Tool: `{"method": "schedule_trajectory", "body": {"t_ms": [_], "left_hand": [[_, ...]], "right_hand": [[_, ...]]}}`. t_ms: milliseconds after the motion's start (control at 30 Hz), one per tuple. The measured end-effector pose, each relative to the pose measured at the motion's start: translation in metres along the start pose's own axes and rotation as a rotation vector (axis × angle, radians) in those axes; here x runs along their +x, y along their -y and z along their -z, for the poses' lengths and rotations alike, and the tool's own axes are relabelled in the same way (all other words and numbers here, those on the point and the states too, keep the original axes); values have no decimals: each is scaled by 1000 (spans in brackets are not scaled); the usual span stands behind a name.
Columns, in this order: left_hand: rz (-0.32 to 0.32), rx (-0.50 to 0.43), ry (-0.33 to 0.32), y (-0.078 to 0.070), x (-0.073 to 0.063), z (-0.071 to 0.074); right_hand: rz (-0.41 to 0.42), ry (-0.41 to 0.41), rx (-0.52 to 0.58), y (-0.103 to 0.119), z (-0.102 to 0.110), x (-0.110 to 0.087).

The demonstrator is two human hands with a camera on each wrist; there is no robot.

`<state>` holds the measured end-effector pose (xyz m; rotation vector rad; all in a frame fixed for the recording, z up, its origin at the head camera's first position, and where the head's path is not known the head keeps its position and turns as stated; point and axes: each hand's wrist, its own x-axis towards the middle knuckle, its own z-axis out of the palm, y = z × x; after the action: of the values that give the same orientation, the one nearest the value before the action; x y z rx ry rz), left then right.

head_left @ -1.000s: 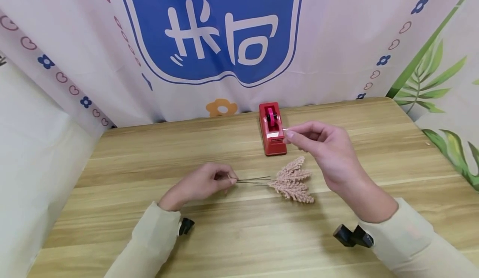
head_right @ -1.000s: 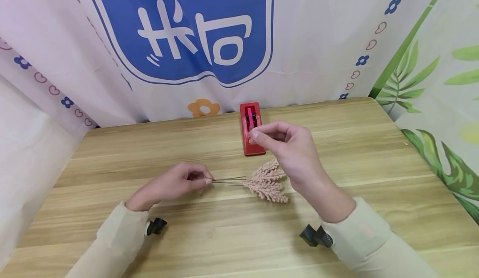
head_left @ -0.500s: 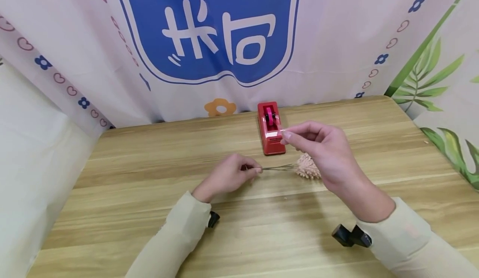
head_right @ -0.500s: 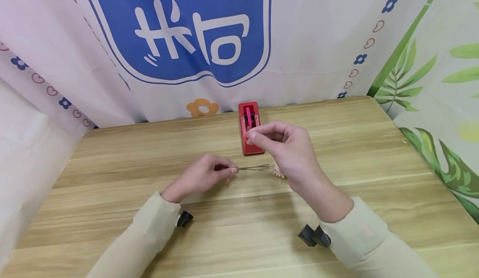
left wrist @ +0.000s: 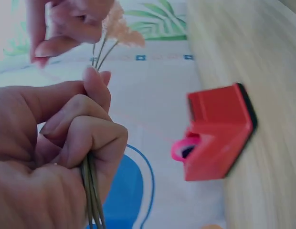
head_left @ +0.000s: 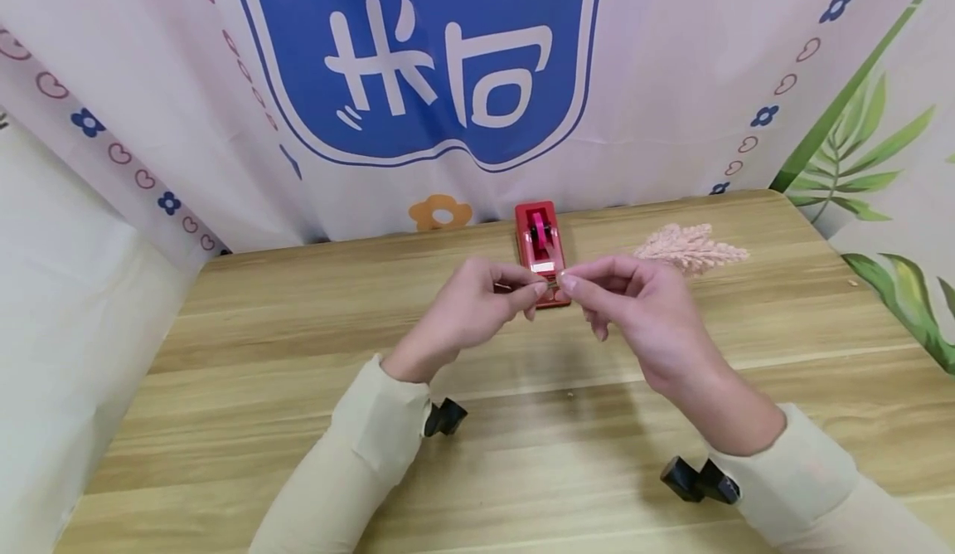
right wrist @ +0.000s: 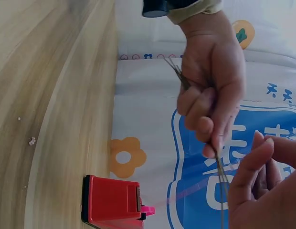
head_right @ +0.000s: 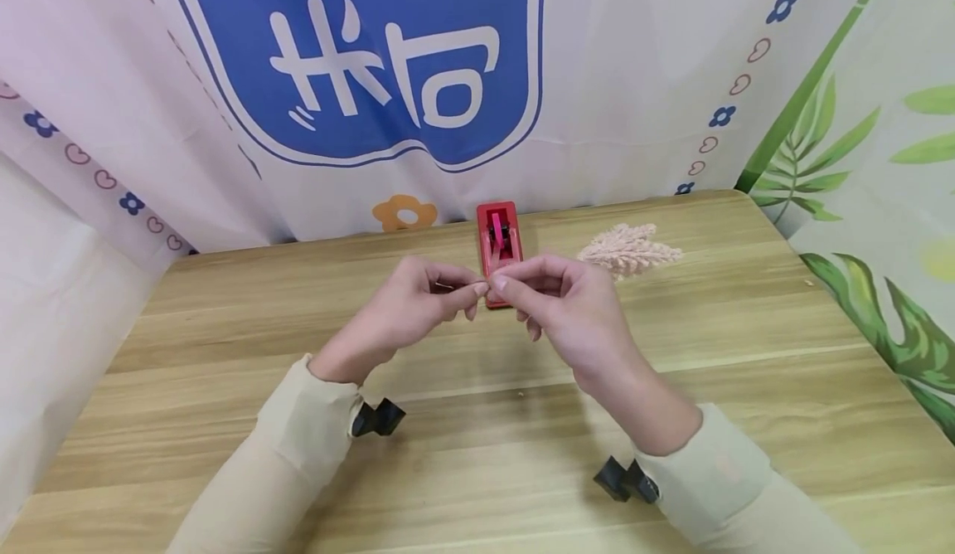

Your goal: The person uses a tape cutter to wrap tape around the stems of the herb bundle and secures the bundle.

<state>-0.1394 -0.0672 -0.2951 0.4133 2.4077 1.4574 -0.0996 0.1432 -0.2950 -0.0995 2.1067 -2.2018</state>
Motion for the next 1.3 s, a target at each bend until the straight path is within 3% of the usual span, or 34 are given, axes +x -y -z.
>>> {"method": "schedule_trajectory", "body": {"t_ms": [233, 433, 633, 967, 1300], "left_hand": [[92, -70, 19, -16, -5, 3], [87, -83, 70, -23, -9, 5], [91, -81, 120, -27, -11, 6], [113, -121, 151, -24, -13, 8], [100, -100, 174, -22, -12, 7]], "right_hand": [[2, 5, -19, -6, 2, -7], [32, 10, -41, -10, 1, -11], [14, -34, -56, -12, -1, -15], [-24, -89, -71, -18, -5, -19], [-17, -141, 4, -34, -11, -20]]}}
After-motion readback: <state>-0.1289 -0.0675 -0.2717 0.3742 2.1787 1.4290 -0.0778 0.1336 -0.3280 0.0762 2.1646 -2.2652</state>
